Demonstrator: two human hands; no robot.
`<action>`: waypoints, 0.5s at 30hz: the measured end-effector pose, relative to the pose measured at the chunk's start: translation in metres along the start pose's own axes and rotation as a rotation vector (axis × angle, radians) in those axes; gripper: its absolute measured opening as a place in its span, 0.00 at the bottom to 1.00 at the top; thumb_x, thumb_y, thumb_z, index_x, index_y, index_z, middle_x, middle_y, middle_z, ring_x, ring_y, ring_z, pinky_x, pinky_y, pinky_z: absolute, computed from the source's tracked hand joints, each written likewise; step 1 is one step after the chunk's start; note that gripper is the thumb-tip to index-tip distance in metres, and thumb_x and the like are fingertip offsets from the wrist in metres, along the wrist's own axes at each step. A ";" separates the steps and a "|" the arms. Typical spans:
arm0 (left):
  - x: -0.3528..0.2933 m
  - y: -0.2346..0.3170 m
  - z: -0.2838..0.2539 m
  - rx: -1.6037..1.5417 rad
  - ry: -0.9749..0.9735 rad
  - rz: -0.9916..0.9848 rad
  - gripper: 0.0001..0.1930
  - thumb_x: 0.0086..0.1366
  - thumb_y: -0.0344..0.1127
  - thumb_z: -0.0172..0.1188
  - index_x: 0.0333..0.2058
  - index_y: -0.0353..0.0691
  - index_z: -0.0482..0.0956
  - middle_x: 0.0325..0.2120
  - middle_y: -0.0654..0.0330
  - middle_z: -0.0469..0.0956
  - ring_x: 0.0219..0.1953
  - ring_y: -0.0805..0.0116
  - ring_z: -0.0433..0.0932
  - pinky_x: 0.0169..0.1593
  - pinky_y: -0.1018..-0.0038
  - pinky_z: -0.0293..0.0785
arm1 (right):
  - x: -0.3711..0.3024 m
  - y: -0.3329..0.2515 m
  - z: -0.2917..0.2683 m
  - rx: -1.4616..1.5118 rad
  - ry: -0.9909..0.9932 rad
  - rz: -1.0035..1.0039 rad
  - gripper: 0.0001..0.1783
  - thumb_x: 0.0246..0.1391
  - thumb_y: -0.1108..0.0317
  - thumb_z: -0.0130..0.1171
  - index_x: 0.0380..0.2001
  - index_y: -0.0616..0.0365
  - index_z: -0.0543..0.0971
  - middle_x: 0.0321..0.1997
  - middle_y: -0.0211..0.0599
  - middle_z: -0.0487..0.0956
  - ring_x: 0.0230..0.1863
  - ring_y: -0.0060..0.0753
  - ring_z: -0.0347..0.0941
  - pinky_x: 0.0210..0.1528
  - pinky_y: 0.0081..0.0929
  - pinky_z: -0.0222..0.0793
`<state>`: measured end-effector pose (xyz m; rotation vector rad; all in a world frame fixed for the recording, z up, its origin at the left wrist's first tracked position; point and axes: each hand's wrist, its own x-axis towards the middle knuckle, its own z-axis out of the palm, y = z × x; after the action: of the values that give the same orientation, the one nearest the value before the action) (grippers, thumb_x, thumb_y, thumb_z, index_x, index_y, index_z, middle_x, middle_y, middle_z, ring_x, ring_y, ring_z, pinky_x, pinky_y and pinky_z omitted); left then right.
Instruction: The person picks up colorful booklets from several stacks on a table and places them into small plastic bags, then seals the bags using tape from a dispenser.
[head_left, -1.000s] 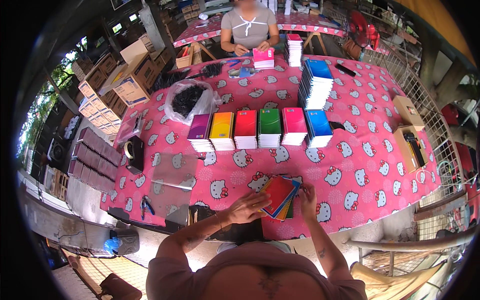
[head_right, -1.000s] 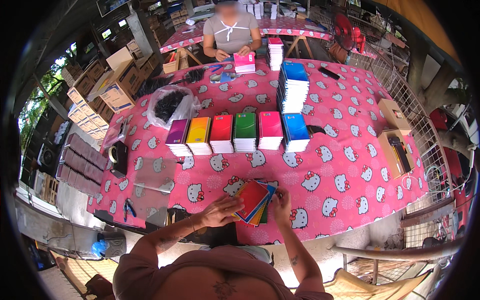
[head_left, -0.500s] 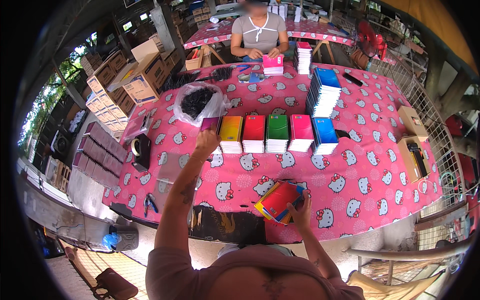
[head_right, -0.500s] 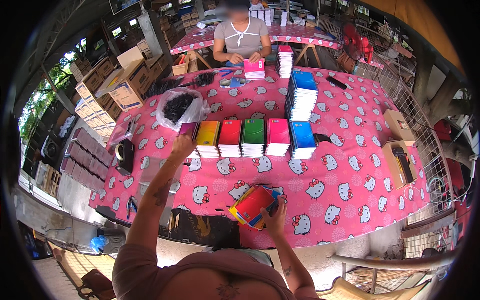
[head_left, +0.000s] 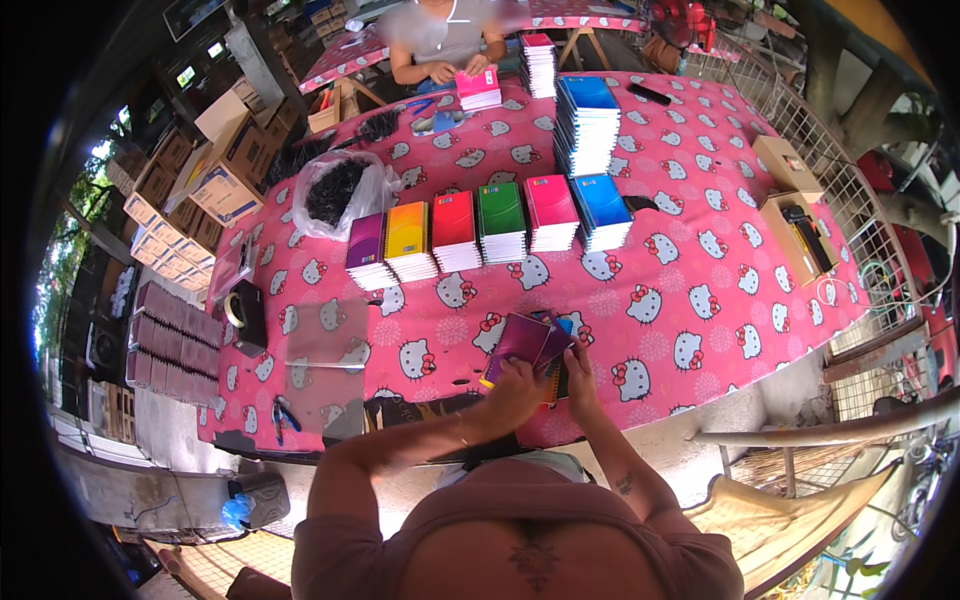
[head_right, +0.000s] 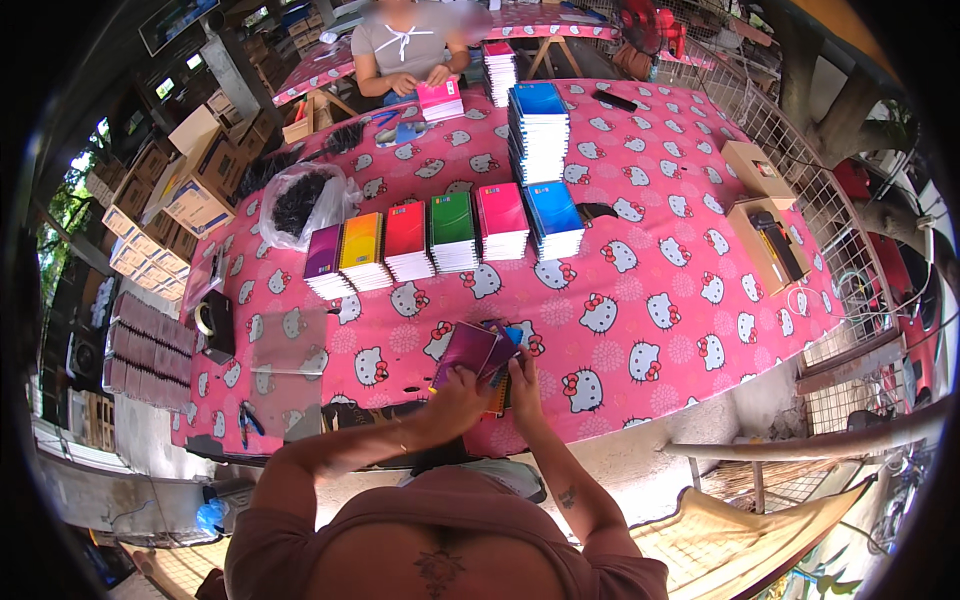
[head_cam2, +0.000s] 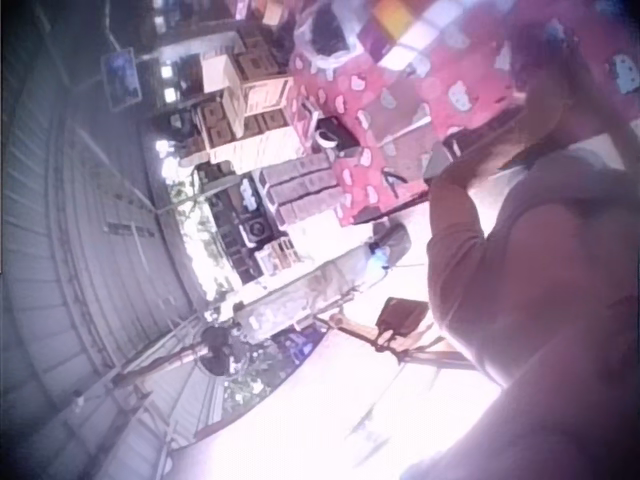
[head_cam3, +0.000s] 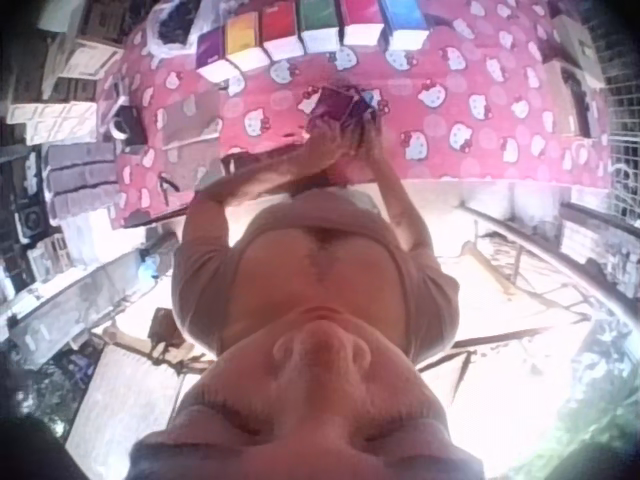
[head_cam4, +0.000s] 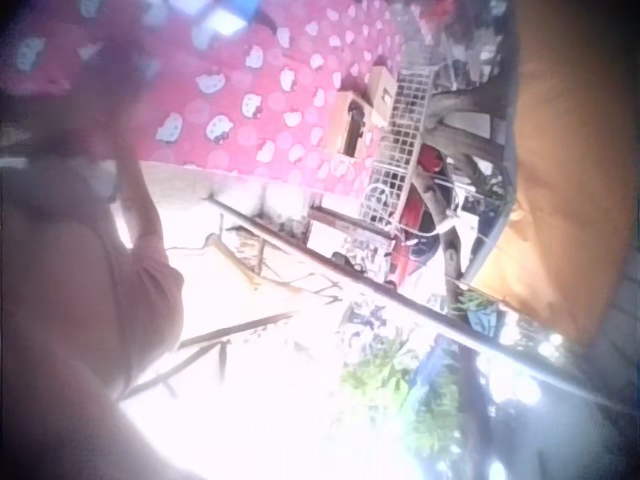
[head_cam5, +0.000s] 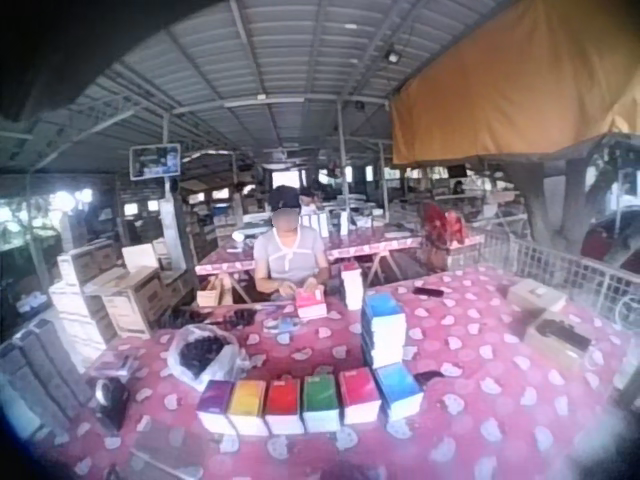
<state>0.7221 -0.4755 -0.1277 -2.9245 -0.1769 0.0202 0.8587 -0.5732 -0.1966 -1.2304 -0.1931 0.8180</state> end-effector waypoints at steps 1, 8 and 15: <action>0.007 0.007 -0.006 -0.040 -0.065 -0.004 0.16 0.64 0.38 0.58 0.48 0.36 0.74 0.41 0.46 0.77 0.38 0.48 0.81 0.33 0.54 0.80 | 0.001 0.002 -0.003 0.003 0.036 0.014 0.33 0.58 0.66 0.66 0.63 0.65 0.65 0.58 0.44 0.71 0.56 0.30 0.70 0.57 0.31 0.69; 0.018 -0.074 0.005 -0.785 0.444 -0.255 0.22 0.68 0.39 0.56 0.57 0.35 0.69 0.42 0.44 0.78 0.44 0.50 0.80 0.48 0.59 0.75 | 0.009 0.021 0.010 -0.159 0.101 -0.132 0.32 0.53 0.63 0.70 0.57 0.64 0.70 0.49 0.40 0.79 0.48 0.33 0.77 0.49 0.31 0.73; -0.064 -0.085 0.024 -1.334 0.247 -0.316 0.30 0.62 0.31 0.58 0.63 0.34 0.64 0.54 0.44 0.71 0.57 0.49 0.72 0.60 0.58 0.67 | -0.019 -0.020 0.077 0.083 -0.155 0.140 0.26 0.50 0.69 0.69 0.52 0.60 0.73 0.44 0.37 0.81 0.42 0.33 0.80 0.44 0.38 0.80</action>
<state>0.6475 -0.3956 -0.1331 -4.0627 -0.9062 -0.7944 0.8121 -0.5289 -0.1455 -1.1116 -0.1980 1.0339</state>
